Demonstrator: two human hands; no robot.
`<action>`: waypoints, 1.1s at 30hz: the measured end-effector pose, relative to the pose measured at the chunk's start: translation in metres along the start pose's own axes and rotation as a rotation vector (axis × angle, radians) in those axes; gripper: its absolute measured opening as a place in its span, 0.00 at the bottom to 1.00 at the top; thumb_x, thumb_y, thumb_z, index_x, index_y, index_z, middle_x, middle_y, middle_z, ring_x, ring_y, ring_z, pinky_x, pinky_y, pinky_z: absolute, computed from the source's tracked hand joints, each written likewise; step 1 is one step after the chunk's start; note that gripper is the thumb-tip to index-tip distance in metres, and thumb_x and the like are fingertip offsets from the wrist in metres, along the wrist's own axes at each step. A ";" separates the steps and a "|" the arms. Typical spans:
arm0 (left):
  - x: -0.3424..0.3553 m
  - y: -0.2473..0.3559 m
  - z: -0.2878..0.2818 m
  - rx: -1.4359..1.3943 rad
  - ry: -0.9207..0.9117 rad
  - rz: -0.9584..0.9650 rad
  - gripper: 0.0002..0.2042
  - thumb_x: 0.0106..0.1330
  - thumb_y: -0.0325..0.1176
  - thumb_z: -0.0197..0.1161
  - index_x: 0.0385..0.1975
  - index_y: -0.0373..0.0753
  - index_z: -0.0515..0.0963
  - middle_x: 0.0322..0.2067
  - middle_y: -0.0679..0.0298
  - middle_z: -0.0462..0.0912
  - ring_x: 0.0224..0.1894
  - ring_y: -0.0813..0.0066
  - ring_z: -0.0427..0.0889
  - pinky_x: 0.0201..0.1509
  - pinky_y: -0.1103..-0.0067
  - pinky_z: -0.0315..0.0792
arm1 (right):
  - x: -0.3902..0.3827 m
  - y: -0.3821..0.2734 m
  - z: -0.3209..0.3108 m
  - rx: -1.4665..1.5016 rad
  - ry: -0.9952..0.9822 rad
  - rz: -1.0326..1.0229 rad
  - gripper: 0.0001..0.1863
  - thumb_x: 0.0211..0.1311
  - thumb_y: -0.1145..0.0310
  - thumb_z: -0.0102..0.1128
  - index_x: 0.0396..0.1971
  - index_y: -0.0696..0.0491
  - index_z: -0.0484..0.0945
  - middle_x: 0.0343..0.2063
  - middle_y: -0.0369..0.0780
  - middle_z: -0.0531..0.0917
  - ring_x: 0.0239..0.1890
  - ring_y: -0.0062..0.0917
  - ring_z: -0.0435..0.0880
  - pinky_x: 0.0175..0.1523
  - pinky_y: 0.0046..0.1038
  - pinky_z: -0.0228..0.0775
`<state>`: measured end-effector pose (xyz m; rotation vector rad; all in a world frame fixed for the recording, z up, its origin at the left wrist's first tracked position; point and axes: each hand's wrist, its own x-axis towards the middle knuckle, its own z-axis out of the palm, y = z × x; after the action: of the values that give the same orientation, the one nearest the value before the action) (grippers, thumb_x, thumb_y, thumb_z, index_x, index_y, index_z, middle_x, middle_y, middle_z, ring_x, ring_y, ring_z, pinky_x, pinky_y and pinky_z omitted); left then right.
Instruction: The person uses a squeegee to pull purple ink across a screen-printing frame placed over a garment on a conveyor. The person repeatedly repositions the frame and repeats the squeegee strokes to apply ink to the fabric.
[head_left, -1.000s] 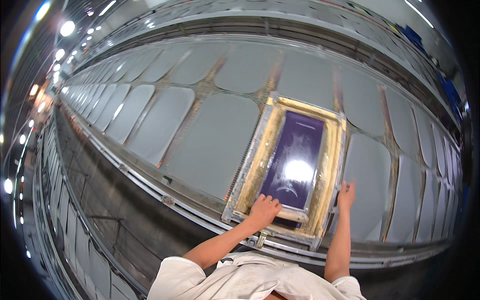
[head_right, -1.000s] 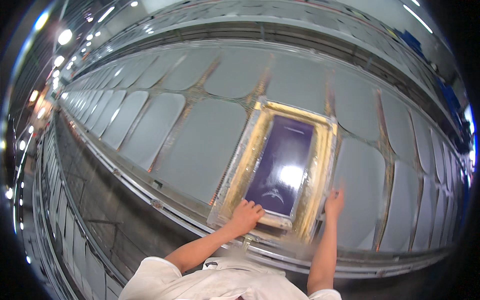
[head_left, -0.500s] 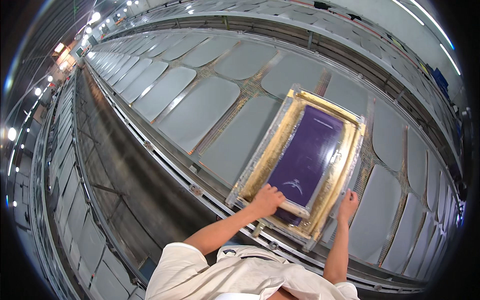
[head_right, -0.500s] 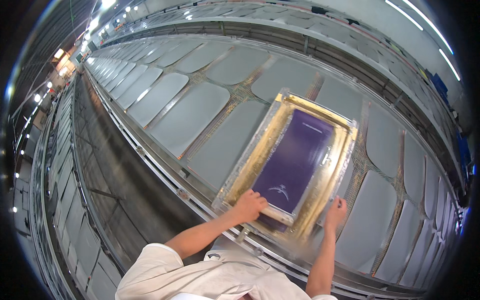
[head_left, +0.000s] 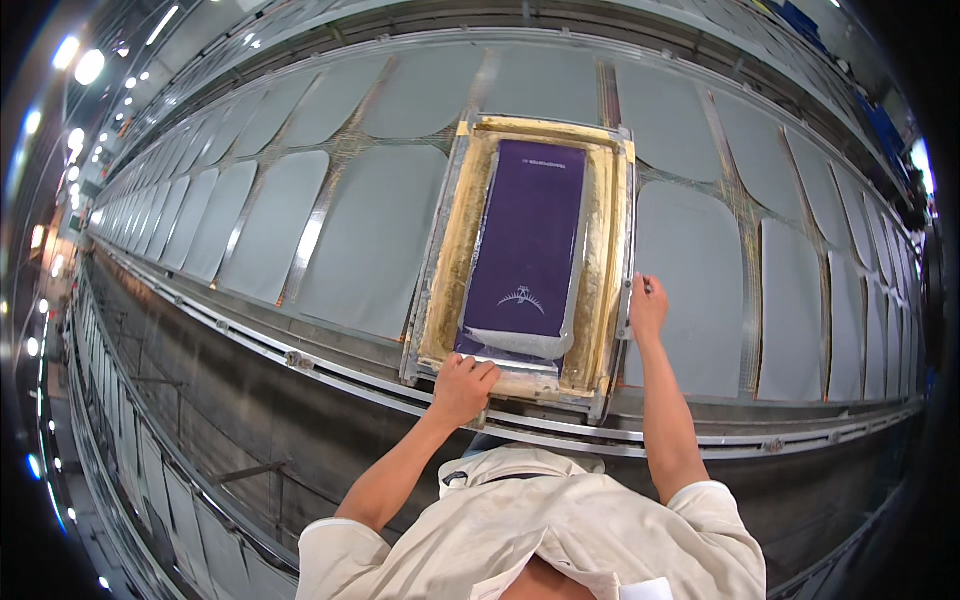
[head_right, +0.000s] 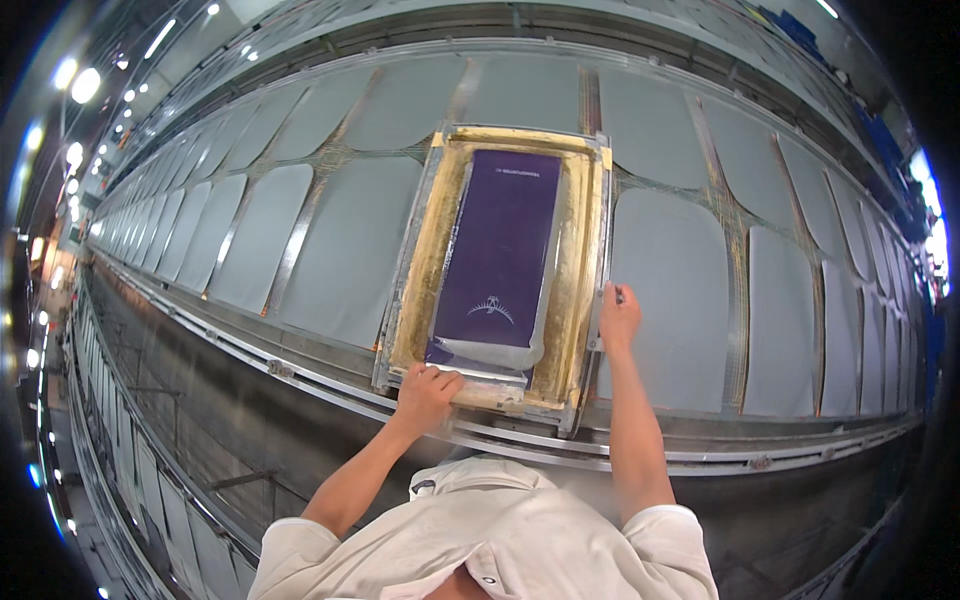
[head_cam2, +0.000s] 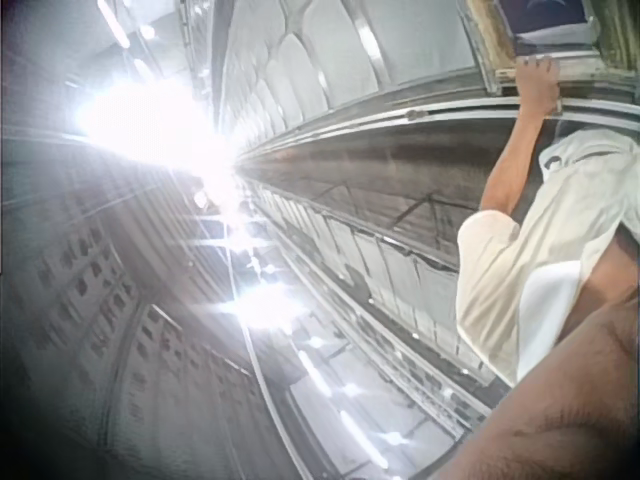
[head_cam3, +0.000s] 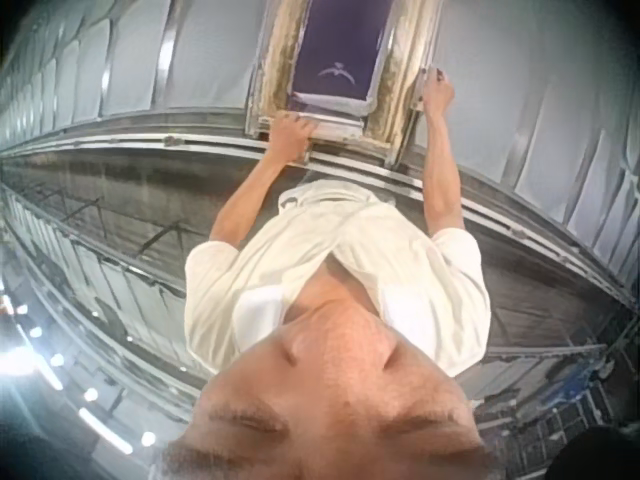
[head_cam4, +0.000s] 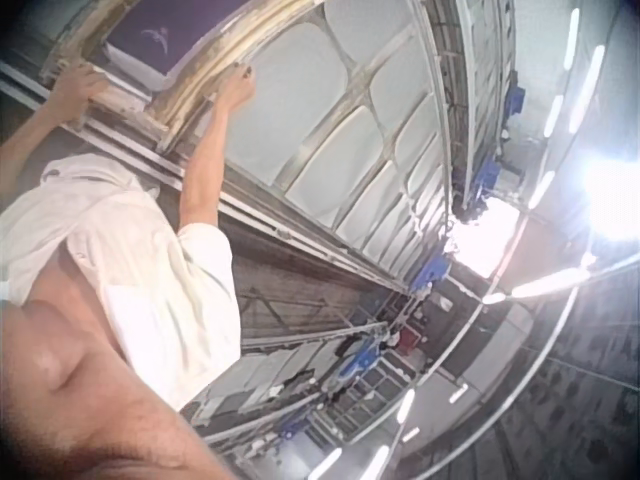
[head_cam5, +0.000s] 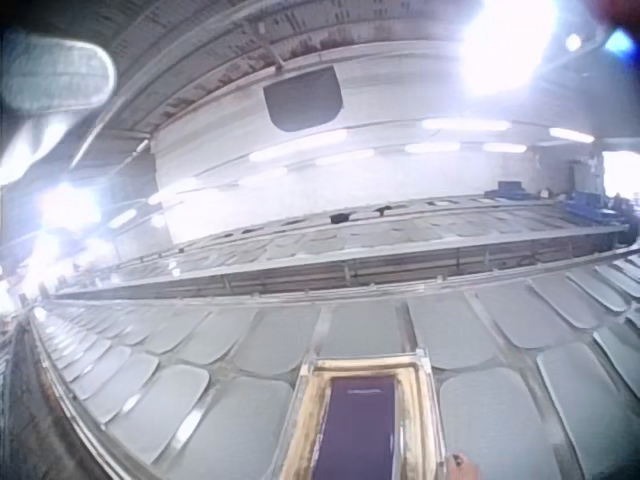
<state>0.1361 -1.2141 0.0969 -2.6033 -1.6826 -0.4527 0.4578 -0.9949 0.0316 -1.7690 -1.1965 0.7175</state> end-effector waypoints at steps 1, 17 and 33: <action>0.000 -0.001 0.001 -0.004 0.027 0.020 0.14 0.49 0.29 0.65 0.38 0.43 0.81 0.39 0.70 0.83 0.38 0.70 0.78 0.48 0.69 0.67 | -0.002 -0.006 -0.001 -0.011 0.023 -0.014 0.18 0.69 0.57 0.61 0.36 0.60 0.82 0.32 0.46 0.87 0.33 0.33 0.82 0.44 0.34 0.73; 0.277 -0.169 0.070 0.037 0.002 0.090 0.12 0.54 0.28 0.63 0.40 0.43 0.81 0.42 0.66 0.83 0.43 0.63 0.79 0.51 0.64 0.67 | 0.061 -0.084 -0.003 -0.419 -0.322 0.009 0.19 0.65 0.55 0.64 0.41 0.58 0.82 0.37 0.49 0.85 0.40 0.45 0.82 0.43 0.40 0.73; 0.441 -0.234 0.071 -0.047 -0.171 -0.050 0.13 0.53 0.40 0.75 0.36 0.46 0.86 0.29 0.59 0.87 0.36 0.55 0.86 0.45 0.61 0.78 | 0.241 -0.169 0.183 -0.731 -0.686 -0.628 0.17 0.50 0.57 0.77 0.29 0.55 0.86 0.26 0.49 0.86 0.34 0.46 0.86 0.45 0.42 0.78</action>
<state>0.1114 -0.7106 0.1023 -2.7083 -1.8113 -0.2810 0.3253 -0.6813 0.0977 -1.5342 -2.5880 0.5367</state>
